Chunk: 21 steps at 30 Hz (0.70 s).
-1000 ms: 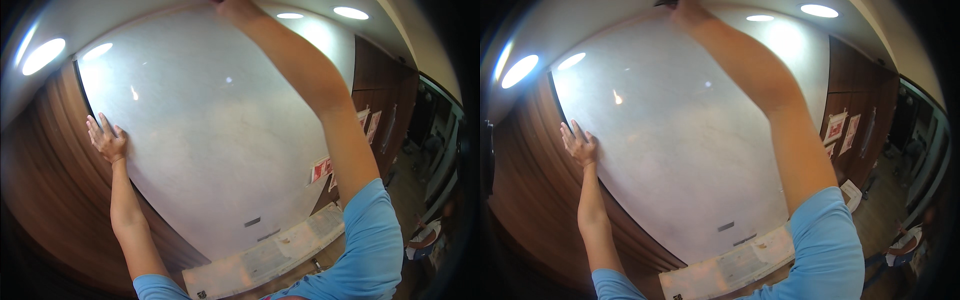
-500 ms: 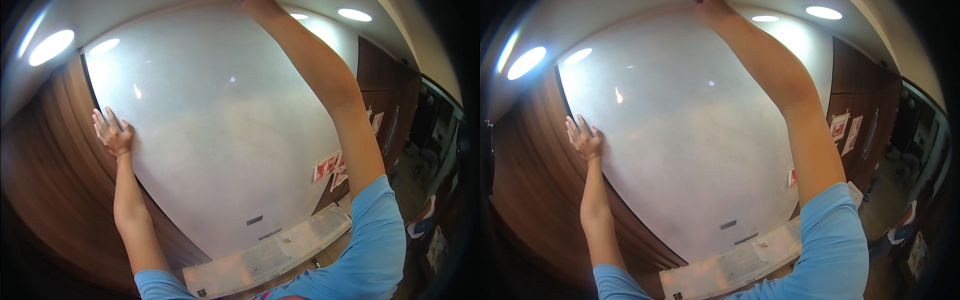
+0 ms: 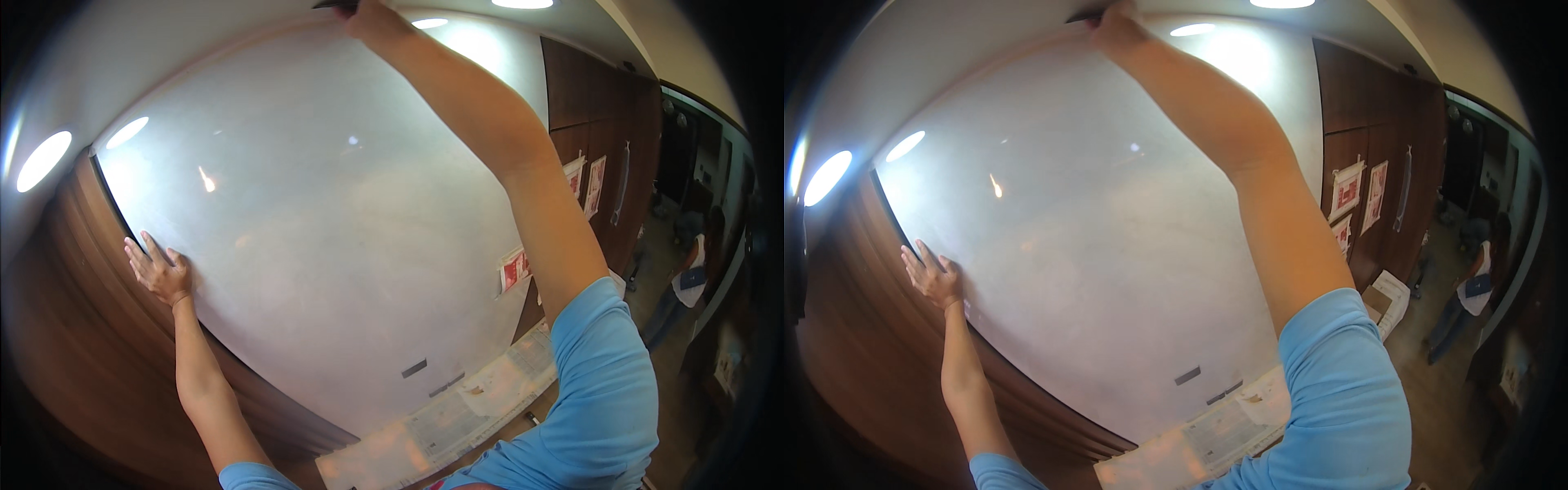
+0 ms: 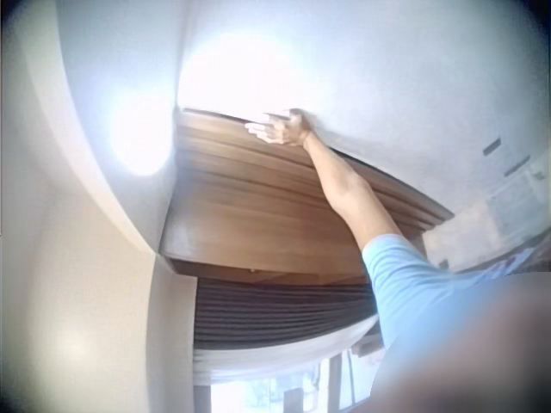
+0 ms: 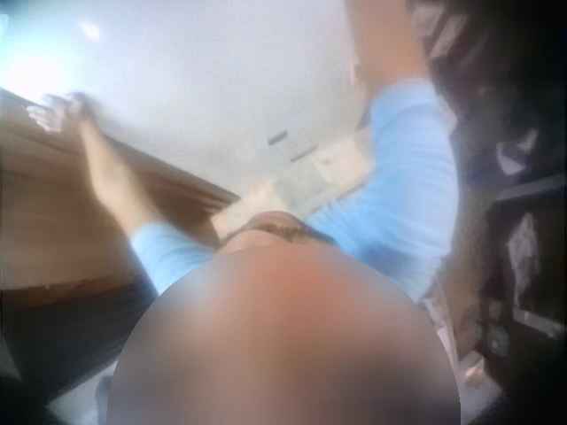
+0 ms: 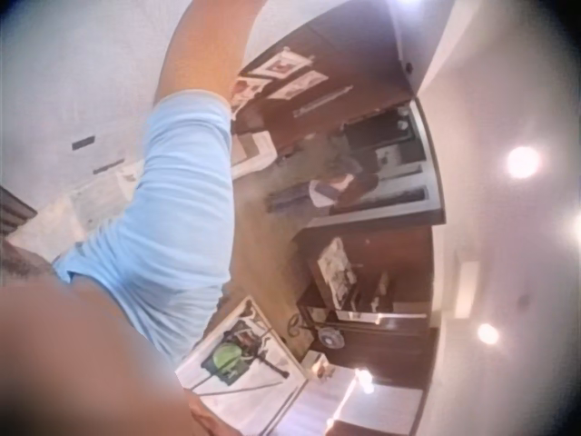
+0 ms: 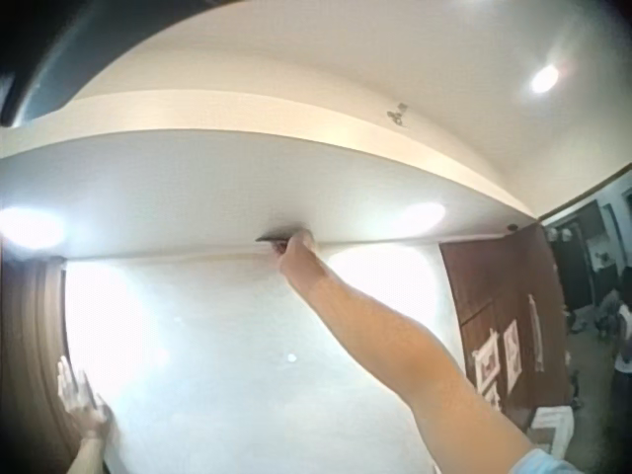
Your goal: The person climbs a stepladder and applies a large white sheet to a wooden wall panel, smoothing it with a small tool and hands. They reposition the ladder multiple times to reach different sections and continue smoothing the surface.
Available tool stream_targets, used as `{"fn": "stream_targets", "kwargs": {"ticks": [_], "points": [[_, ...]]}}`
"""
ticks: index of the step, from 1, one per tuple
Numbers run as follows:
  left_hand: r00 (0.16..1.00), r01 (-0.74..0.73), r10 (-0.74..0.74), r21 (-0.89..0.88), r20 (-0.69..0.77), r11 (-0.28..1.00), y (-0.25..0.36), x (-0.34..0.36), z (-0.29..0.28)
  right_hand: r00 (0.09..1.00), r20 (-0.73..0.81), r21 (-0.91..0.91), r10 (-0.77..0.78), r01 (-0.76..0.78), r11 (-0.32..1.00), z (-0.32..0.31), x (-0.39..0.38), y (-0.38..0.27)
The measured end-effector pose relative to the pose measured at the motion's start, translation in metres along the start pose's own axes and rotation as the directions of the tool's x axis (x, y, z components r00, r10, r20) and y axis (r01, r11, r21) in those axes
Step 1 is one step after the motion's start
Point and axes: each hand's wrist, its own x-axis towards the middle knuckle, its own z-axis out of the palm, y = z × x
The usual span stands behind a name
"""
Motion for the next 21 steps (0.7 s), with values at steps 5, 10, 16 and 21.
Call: {"fn": "stream_targets", "kwargs": {"ticks": [5, 10, 16, 21], "points": [[1.000, -0.002, 0.002, 0.008, -0.010, 1.000, 0.000, 0.000, 0.002, 0.864, 0.229, -0.867, -0.449, 0.391, 0.310, -0.126, 0.065, -0.034], [0.999, -0.025, 0.024, -0.016, -0.043, 1.000, 0.000, 0.000, 0.002, 0.799, 0.343, -0.938, -0.494, 0.268, -0.218, -0.199, 0.100, -0.051], [1.000, 0.006, -0.006, -0.009, -0.012, 1.000, -0.001, -0.001, 0.003, 0.851, 0.354, -0.877, -0.388, 0.447, 0.179, -0.117, 0.030, -0.058], [0.999, 0.036, -0.036, -0.005, 0.013, 0.999, -0.002, -0.002, 0.005, 0.979, 0.182, -0.362, -0.090, 0.152, 0.920, -0.023, -0.020, -0.013]]}}
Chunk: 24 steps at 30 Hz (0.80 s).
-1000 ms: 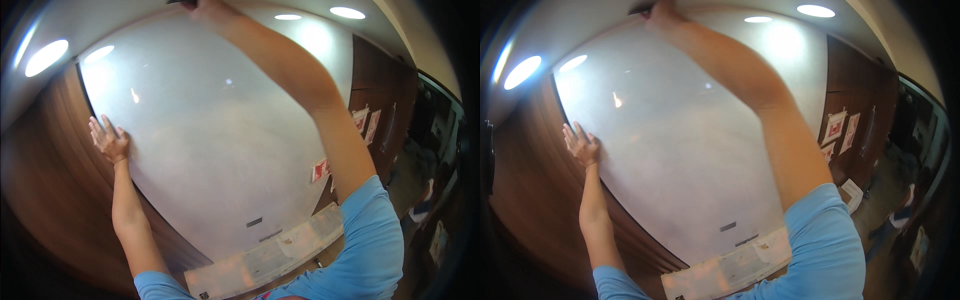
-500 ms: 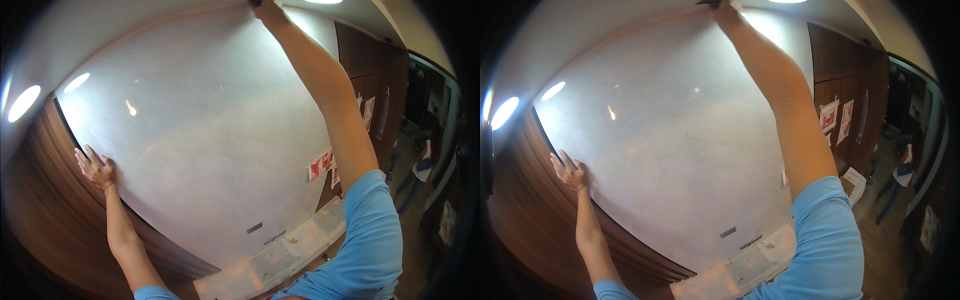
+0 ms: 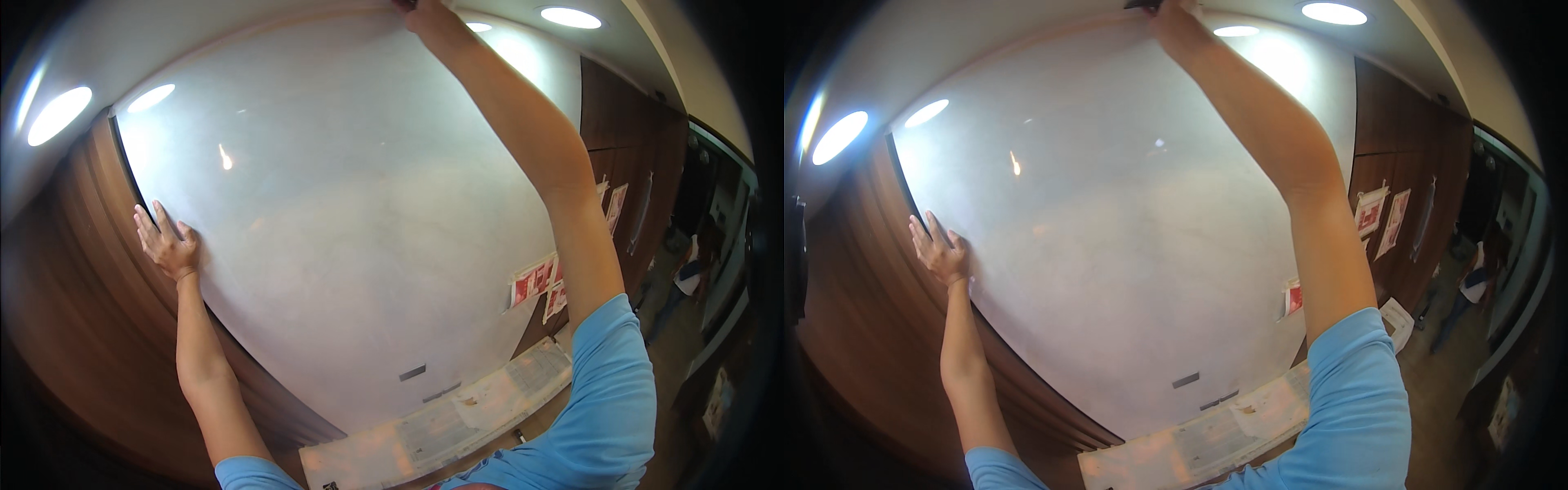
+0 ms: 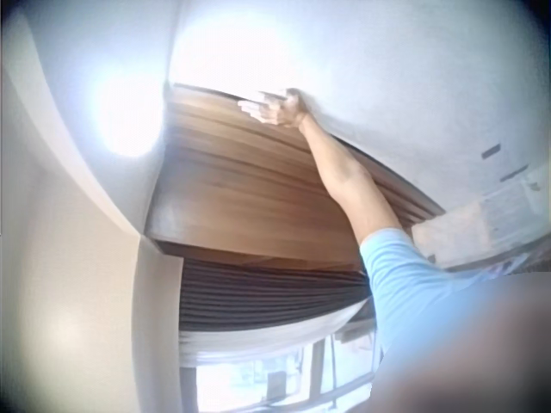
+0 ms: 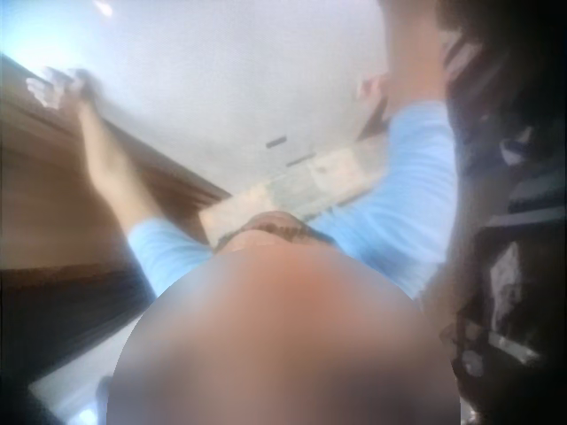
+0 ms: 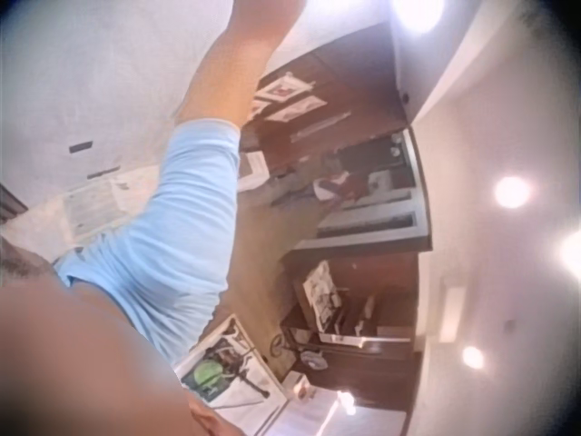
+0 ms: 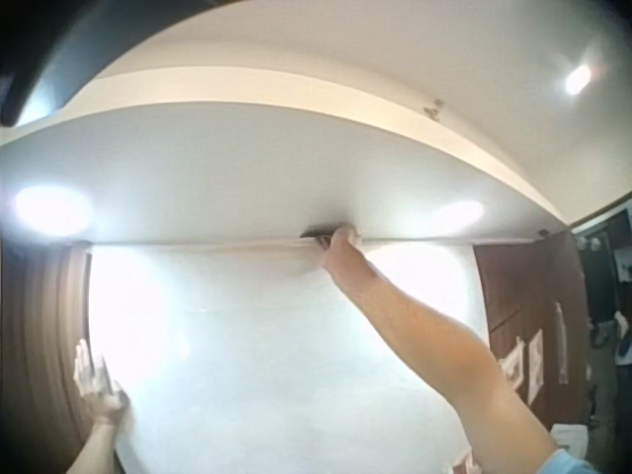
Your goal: The person climbs a stepladder and applies a large white sheet to a wooden wall panel, smoothing it with a small tool and hands. They reposition the ladder multiple times to reach different sections and continue smoothing the surface.
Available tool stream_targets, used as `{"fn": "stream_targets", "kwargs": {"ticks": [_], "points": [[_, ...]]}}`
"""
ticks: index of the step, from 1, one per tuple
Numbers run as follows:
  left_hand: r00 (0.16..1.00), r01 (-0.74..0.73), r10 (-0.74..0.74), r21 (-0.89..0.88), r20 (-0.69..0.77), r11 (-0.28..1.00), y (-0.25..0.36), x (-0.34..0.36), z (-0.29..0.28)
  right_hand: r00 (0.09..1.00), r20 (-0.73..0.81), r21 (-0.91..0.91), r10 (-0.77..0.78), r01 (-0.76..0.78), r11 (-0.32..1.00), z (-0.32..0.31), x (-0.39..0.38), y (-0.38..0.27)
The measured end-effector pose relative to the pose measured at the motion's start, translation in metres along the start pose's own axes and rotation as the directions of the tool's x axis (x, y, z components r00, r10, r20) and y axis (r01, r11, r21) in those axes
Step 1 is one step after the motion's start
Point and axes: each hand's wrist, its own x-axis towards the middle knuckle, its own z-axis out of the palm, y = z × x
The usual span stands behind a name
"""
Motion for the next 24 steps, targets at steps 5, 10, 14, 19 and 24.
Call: {"fn": "stream_targets", "kwargs": {"ticks": [5, 10, 14, 19, 24], "points": [[0.999, 0.018, -0.019, 0.020, 0.029, 1.000, -0.002, -0.001, -0.001, 0.976, 0.077, 0.543, 0.203, -0.212, 0.812, 0.092, -0.017, 0.009], [1.000, 0.006, -0.007, 0.016, 0.029, 1.000, -0.003, -0.001, -0.003, 0.949, 0.176, 0.675, 0.263, -0.310, 0.669, 0.180, -0.035, 0.022], [1.000, 0.003, -0.002, -0.006, 0.017, 1.000, -0.002, 0.000, -0.003, 0.949, 0.150, 0.705, 0.278, -0.300, 0.643, 0.196, -0.029, 0.028], [1.000, 0.005, -0.005, -0.020, 0.023, 1.000, -0.003, -0.001, -0.003, 0.967, -0.038, 0.665, 0.253, -0.165, 0.729, 0.109, -0.011, 0.010], [0.998, 0.022, -0.022, 0.002, 0.062, 1.000, -0.004, -0.002, -0.002, 0.966, -0.019, 0.655, 0.257, -0.182, 0.734, 0.095, -0.025, 0.008]]}}
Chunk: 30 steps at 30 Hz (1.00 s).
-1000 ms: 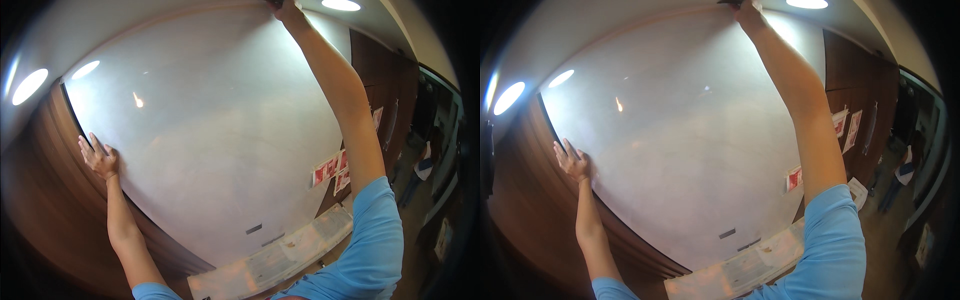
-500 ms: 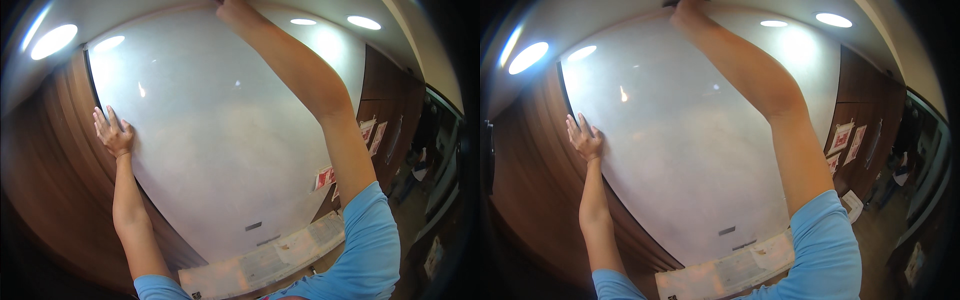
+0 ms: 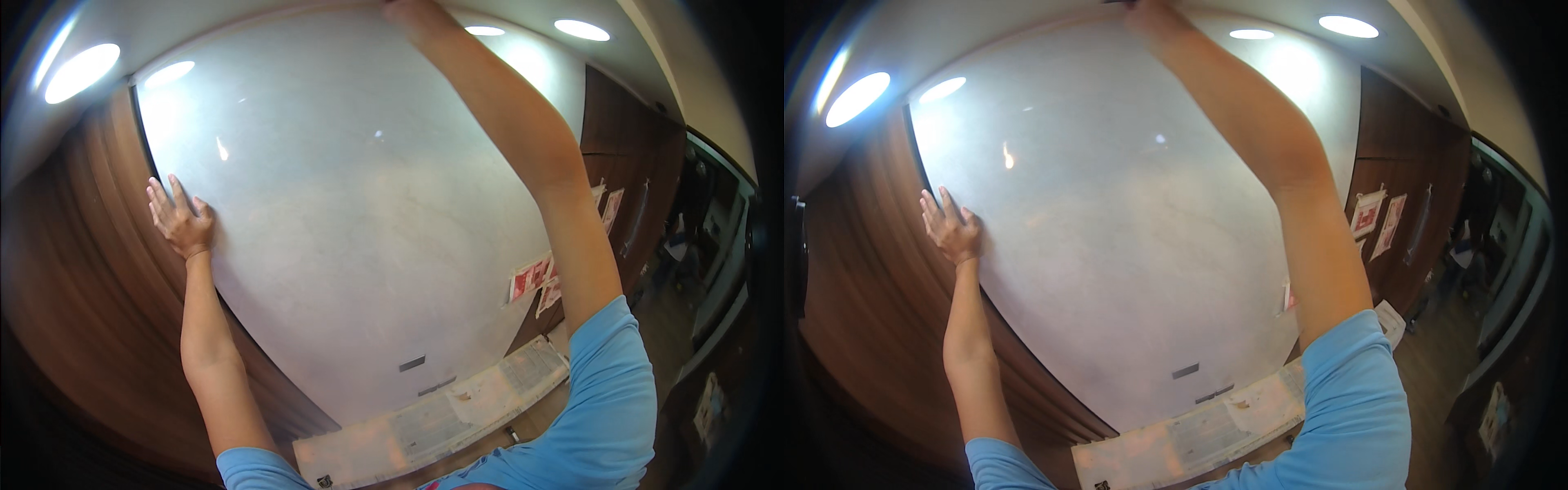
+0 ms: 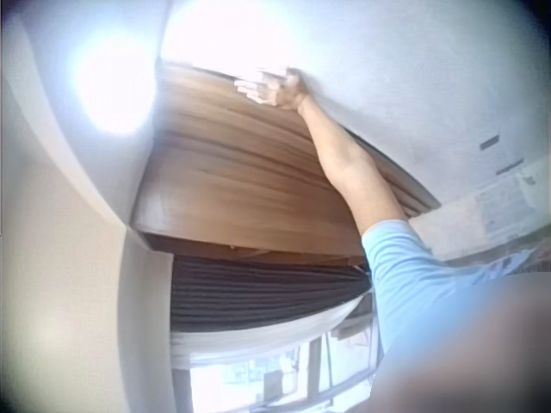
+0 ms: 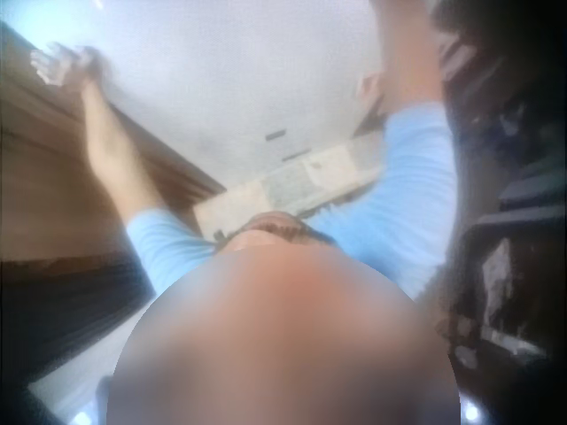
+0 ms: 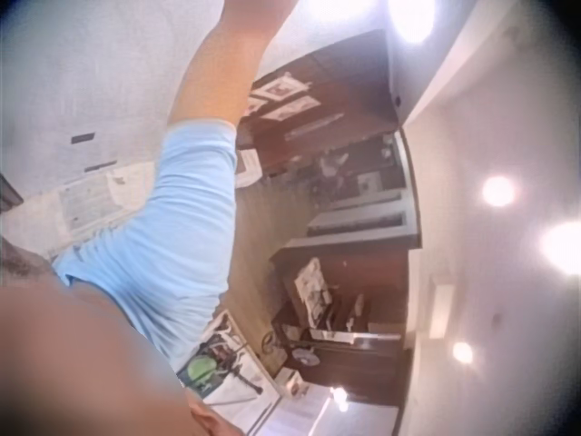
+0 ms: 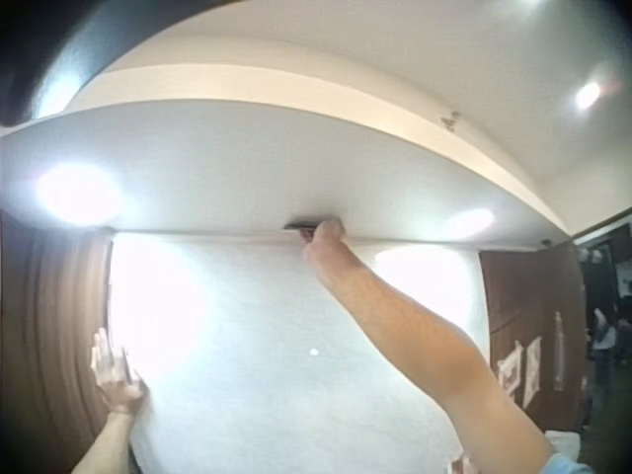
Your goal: The person climbs a stepladder and applies a large white sheet to a wooden wall panel, smoothing it with a small tool and hands. They reposition the ladder multiple times to reach different sections and continue smoothing the surface.
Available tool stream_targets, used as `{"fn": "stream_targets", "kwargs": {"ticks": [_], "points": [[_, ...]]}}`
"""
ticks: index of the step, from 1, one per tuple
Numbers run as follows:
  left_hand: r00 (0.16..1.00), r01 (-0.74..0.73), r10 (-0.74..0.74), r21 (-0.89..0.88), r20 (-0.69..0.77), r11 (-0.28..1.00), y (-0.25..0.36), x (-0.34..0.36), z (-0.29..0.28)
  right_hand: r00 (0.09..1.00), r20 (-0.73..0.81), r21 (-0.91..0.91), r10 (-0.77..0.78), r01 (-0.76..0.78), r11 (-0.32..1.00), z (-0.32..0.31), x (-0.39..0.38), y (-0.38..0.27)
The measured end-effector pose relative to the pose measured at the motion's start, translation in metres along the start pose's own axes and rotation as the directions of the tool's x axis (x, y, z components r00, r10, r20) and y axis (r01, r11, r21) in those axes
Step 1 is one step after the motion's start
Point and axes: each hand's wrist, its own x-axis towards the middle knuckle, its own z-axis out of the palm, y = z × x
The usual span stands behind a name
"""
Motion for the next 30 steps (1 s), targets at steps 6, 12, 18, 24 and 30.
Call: {"fn": "stream_targets", "kwargs": {"ticks": [6, 12, 18, 24, 30], "points": [[0.995, -0.053, 0.051, -0.012, -0.086, 0.999, 0.004, 0.004, -0.001, 0.997, 0.005, 0.073, 0.079, -0.079, 0.994, 0.013, -0.001, 0.029], [0.996, -0.047, 0.047, 0.003, -0.076, 0.999, 0.005, 0.003, -0.002, 0.983, -0.150, -0.089, -0.106, 0.093, 0.992, -0.063, 0.005, -0.073], [0.992, -0.066, 0.065, -0.009, -0.107, 0.998, 0.006, 0.003, -0.001, 0.920, -0.335, -0.282, -0.204, 0.109, 0.953, -0.129, -0.008, -0.150], [0.996, -0.048, 0.047, -0.011, -0.079, 0.999, 0.006, 0.004, -0.002, 0.968, -0.179, -0.343, -0.176, 0.106, 0.933, -0.120, 0.011, -0.123], [0.997, -0.032, 0.030, -0.030, -0.065, 0.999, 0.004, 0.001, -0.002, 0.999, -0.024, -0.179, -0.032, 0.028, 0.983, -0.052, 0.032, -0.053]]}}
